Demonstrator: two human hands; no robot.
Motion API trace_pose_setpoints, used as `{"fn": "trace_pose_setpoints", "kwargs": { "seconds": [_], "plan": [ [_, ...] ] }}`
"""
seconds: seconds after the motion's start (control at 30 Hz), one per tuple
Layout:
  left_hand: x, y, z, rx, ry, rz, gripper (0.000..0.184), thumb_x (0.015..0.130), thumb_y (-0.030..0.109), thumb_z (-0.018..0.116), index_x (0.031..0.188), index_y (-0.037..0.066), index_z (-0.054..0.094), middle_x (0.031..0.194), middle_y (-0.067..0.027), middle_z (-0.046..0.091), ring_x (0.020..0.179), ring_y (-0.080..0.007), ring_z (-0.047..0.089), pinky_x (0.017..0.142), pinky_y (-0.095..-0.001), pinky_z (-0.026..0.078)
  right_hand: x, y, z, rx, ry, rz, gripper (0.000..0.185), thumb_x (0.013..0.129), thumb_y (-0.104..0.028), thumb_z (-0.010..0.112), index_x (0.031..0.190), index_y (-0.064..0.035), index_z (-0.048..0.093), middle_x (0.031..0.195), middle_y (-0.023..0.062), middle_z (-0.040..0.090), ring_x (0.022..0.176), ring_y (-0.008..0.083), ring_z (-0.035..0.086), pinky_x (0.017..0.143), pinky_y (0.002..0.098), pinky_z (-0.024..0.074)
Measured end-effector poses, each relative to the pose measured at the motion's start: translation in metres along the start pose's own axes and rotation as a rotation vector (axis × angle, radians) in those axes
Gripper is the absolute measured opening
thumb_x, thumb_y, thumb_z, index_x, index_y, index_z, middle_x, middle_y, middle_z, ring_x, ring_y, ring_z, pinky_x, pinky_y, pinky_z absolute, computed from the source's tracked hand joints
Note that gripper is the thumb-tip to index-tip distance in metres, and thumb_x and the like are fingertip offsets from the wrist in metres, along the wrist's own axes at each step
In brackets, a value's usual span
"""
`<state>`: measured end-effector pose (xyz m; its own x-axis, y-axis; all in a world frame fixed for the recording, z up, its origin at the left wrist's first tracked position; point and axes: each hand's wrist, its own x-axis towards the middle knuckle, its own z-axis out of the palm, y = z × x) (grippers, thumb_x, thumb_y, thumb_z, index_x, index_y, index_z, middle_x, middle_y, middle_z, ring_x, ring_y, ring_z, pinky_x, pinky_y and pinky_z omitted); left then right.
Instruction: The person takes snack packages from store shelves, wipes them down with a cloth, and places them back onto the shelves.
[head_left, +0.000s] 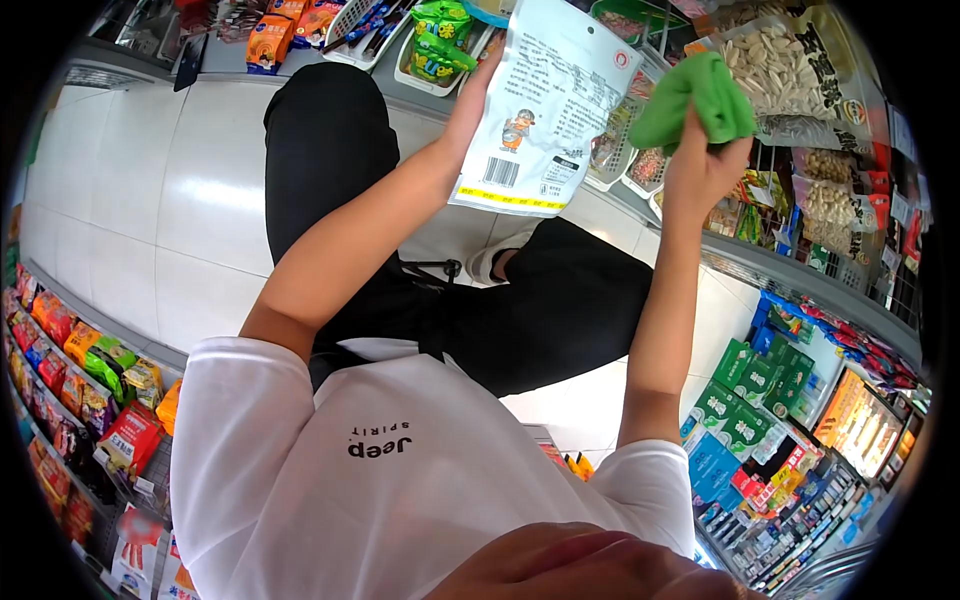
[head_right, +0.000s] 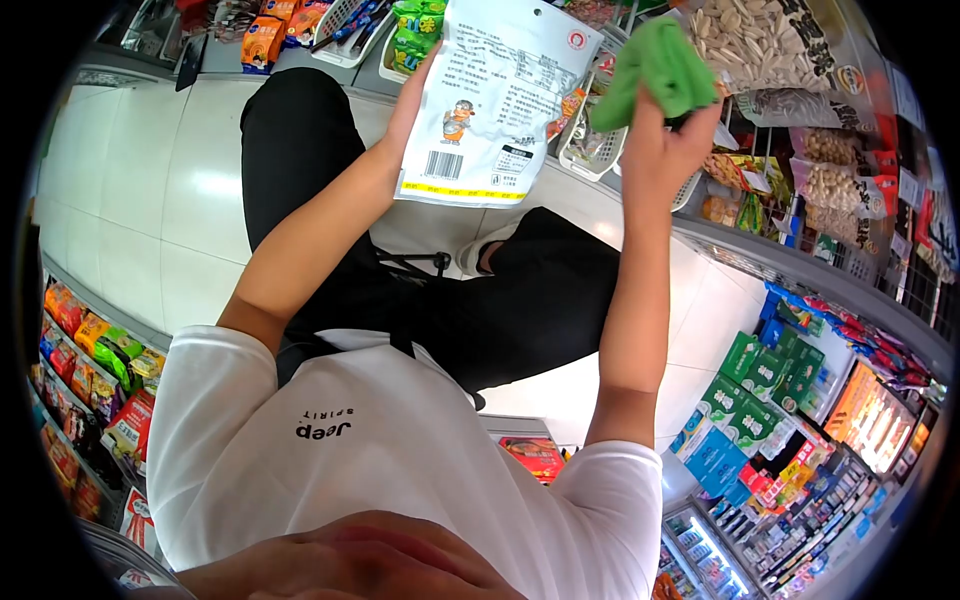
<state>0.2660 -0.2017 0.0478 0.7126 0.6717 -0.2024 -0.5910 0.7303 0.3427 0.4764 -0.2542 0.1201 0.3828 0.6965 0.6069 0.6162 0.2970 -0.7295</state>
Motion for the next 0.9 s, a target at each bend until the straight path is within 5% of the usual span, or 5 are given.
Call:
{"fn": "trace_pose_setpoints", "kwargs": {
  "seconds": [0.13, 0.23, 0.37, 0.47, 0.9],
  "plan": [
    [-0.003, -0.007, 0.012, 0.088, 0.102, -0.032, 0.059, 0.105, 0.050, 0.036, 0.137, 0.004, 0.057, 0.125, -0.0177, 0.068, 0.102, -0.0285, 0.072, 0.091, -0.0413, 0.059, -0.020, -0.013, 0.025, -0.387, -0.377, -0.412, 0.043, 0.073, -0.006, 0.080, 0.114, -0.0026, 0.067, 0.110, 0.0124, 0.066, 0.100, 0.0297, 0.064, 0.085, 0.0383, 0.0520],
    [0.002, -0.010, -0.008, -0.024, 0.032, -0.127, 0.058, 0.106, 0.051, 0.034, 0.135, 0.006, 0.058, 0.124, -0.0154, 0.069, 0.102, -0.0256, 0.072, 0.089, -0.0402, 0.059, -0.033, -0.029, 0.039, -0.169, -0.497, -0.375, 0.046, 0.064, -0.005, 0.080, 0.110, -0.0051, 0.070, 0.105, 0.0089, 0.066, 0.097, 0.0304, 0.063, 0.081, 0.0378, 0.0522],
    [0.016, -0.018, -0.039, -0.186, -0.240, -0.144, 0.055, 0.106, 0.049, 0.041, 0.134, 0.006, 0.058, 0.119, -0.0139, 0.071, 0.100, -0.0256, 0.073, 0.087, -0.0390, 0.060, -0.021, -0.021, 0.045, -0.289, -0.403, -0.441, 0.047, 0.065, -0.001, 0.079, 0.111, -0.0073, 0.072, 0.101, 0.0077, 0.065, 0.094, 0.0291, 0.062, 0.078, 0.0380, 0.0513],
    [0.011, -0.021, -0.015, -0.047, 0.034, -0.098, 0.055, 0.106, 0.049, 0.042, 0.134, 0.005, 0.058, 0.117, -0.0141, 0.072, 0.097, -0.0257, 0.074, 0.085, -0.0389, 0.061, -0.010, 0.007, 0.040, -0.357, -0.253, -0.411, 0.048, 0.065, -0.002, 0.079, 0.112, -0.0082, 0.072, 0.102, 0.0075, 0.065, 0.094, 0.0291, 0.061, 0.078, 0.0387, 0.0507],
    [0.015, -0.034, -0.020, 0.065, 0.071, -0.128, 0.065, 0.104, 0.054, 0.044, 0.136, -0.001, 0.056, 0.123, -0.0212, 0.069, 0.100, -0.0315, 0.074, 0.087, -0.0416, 0.062, -0.018, -0.011, 0.037, -0.092, -0.479, -0.310, 0.044, 0.071, -0.006, 0.080, 0.113, -0.0023, 0.070, 0.108, 0.0118, 0.064, 0.100, 0.0324, 0.060, 0.086, 0.0398, 0.0488]
  ]
}}
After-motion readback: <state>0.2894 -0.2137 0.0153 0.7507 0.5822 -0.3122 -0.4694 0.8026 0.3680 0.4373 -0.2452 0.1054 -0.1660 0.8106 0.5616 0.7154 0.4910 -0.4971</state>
